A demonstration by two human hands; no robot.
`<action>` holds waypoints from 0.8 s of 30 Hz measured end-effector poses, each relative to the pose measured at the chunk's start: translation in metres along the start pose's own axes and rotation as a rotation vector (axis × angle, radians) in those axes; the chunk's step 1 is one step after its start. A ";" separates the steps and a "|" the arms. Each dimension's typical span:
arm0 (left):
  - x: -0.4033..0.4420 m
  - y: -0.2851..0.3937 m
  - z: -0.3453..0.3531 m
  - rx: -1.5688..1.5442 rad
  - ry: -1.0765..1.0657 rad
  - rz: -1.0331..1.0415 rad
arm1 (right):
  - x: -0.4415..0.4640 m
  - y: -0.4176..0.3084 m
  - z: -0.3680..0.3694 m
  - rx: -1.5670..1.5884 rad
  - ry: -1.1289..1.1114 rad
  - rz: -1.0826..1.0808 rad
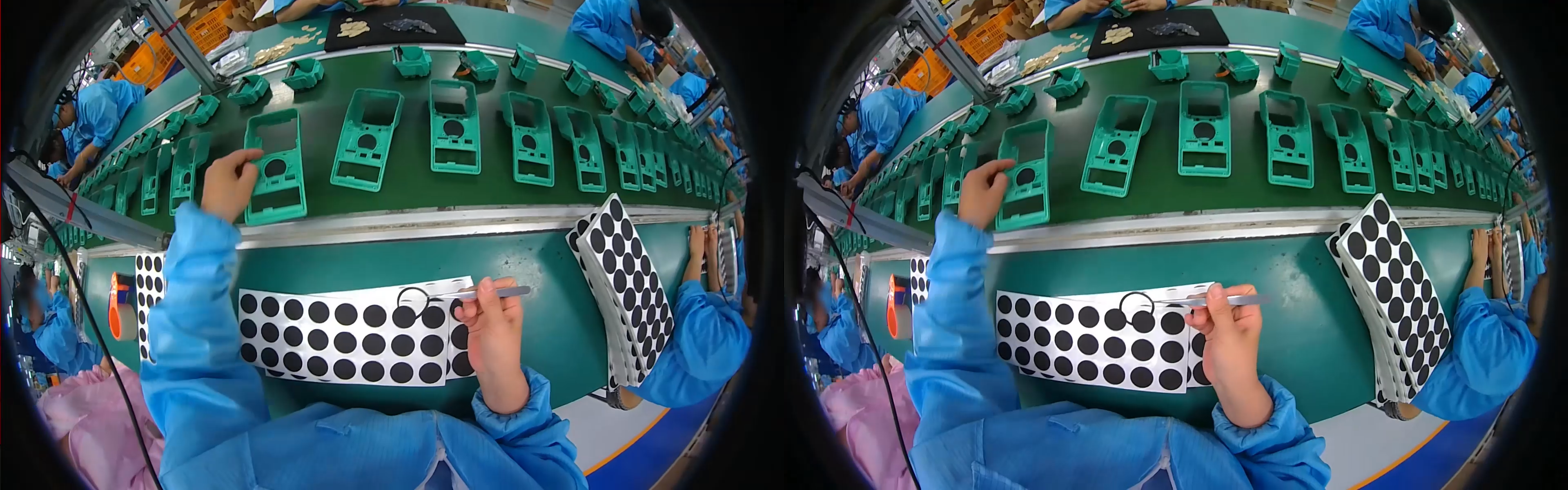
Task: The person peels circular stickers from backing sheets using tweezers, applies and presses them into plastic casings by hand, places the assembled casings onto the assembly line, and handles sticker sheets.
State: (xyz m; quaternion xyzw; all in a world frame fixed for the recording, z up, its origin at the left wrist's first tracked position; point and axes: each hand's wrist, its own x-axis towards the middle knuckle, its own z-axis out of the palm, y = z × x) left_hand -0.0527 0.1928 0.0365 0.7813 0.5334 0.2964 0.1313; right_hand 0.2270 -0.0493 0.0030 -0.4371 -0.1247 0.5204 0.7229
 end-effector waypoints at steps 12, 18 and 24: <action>-0.166 0.111 0.036 -0.075 -0.153 0.099 | -0.024 0.010 0.033 -0.102 -0.027 -0.258; -0.178 0.099 0.024 -0.069 -0.196 0.071 | -0.031 0.046 0.037 -0.305 -0.108 -0.497; -0.186 0.089 0.023 -0.060 -0.250 0.324 | -0.029 0.061 0.032 -0.337 -0.118 -0.423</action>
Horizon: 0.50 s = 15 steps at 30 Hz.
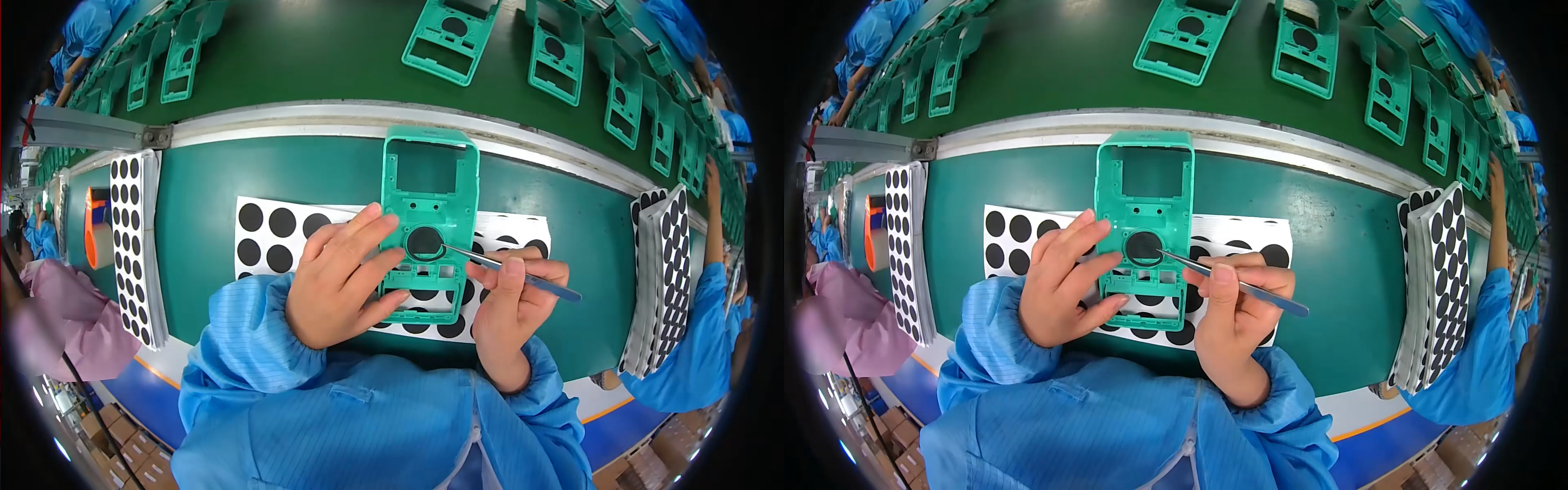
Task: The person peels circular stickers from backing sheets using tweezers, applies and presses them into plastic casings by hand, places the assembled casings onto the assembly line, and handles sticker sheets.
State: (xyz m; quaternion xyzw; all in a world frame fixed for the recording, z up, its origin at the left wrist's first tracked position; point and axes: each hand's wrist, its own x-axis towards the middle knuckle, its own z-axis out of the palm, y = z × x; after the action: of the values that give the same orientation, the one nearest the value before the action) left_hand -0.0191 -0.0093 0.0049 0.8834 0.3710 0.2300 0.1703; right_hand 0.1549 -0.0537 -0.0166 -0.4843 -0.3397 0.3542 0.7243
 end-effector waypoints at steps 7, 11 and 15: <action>-0.003 -0.006 0.004 -0.026 0.006 0.006 | -0.002 0.001 0.000 -0.020 -0.015 -0.006; -0.002 -0.005 0.004 -0.004 0.008 0.016 | -0.002 0.001 0.000 -0.033 -0.024 -0.028; -0.002 -0.005 0.004 0.000 0.005 0.023 | -0.002 0.002 0.000 -0.072 -0.035 -0.063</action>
State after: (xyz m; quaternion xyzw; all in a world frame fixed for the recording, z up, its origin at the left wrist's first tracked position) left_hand -0.0212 -0.0082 -0.0016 0.8870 0.3614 0.2341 0.1670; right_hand 0.1533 -0.0547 -0.0185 -0.4929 -0.3798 0.3271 0.7112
